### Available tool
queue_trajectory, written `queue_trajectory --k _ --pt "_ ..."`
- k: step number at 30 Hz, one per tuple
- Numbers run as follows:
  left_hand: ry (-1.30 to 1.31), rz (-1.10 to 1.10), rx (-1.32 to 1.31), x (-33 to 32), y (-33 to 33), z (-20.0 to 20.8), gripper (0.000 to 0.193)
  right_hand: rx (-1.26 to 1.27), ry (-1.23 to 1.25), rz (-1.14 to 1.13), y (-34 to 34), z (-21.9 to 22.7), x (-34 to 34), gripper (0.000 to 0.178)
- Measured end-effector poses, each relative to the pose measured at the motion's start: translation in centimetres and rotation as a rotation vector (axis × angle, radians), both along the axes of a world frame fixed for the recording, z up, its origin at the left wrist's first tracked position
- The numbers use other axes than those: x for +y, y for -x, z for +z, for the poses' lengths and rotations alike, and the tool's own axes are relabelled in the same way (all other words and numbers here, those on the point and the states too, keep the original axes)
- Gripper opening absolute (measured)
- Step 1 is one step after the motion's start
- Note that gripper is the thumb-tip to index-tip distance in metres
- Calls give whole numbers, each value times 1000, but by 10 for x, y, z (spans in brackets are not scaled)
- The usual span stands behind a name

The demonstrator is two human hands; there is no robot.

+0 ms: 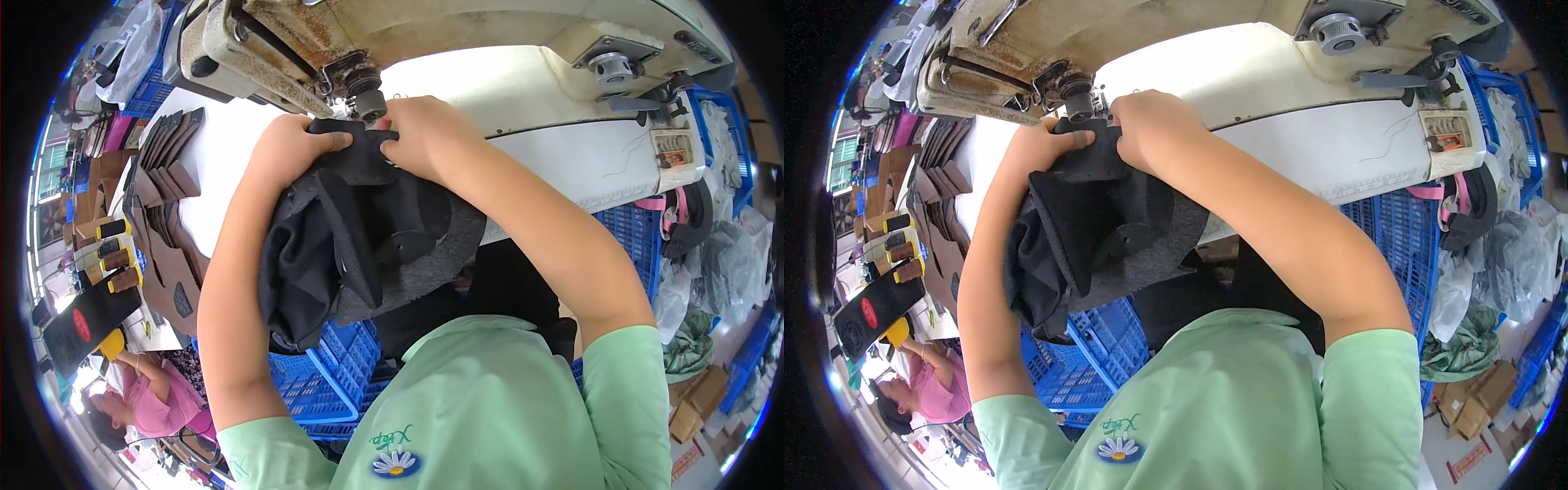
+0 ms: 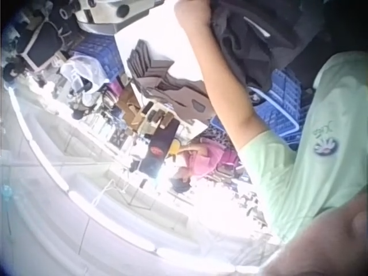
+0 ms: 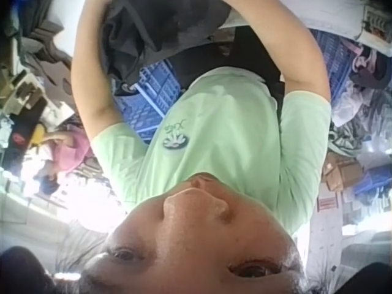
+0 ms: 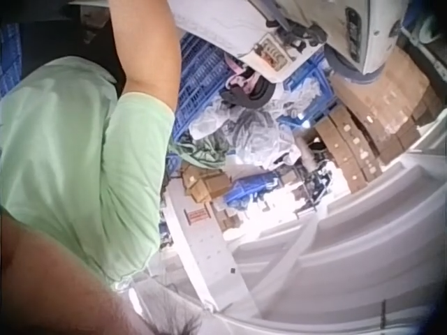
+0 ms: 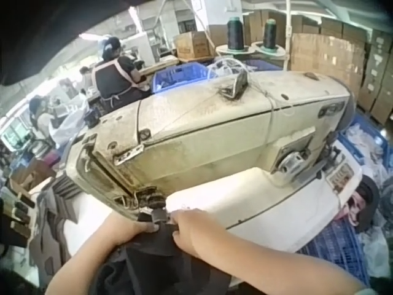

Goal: The recorder is stitching various components of a shoe using an industrial sewing machine.

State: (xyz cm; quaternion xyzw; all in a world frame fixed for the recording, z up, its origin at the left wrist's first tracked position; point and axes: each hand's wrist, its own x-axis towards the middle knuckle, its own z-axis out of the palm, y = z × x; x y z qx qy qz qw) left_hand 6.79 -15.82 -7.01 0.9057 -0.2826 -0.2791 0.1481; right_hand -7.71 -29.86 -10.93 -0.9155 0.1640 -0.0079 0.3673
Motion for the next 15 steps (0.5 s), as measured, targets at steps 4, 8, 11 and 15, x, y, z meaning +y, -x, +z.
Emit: queue_trajectory --k 4,8,11,15 --pt "28 1 10 1 -4 -4 46 -21 -11 -29 -4 -5 -2 29" --pt "55 35 34 2 -11 -10 44 -48 -12 -23 -14 -6 -8 19" --pt "73 68 75 4 -15 -14 43 -9 22 24 -19 -5 -14 32" --pt "80 108 87 3 -20 -19 46 -22 16 31 -20 -6 -16 30"
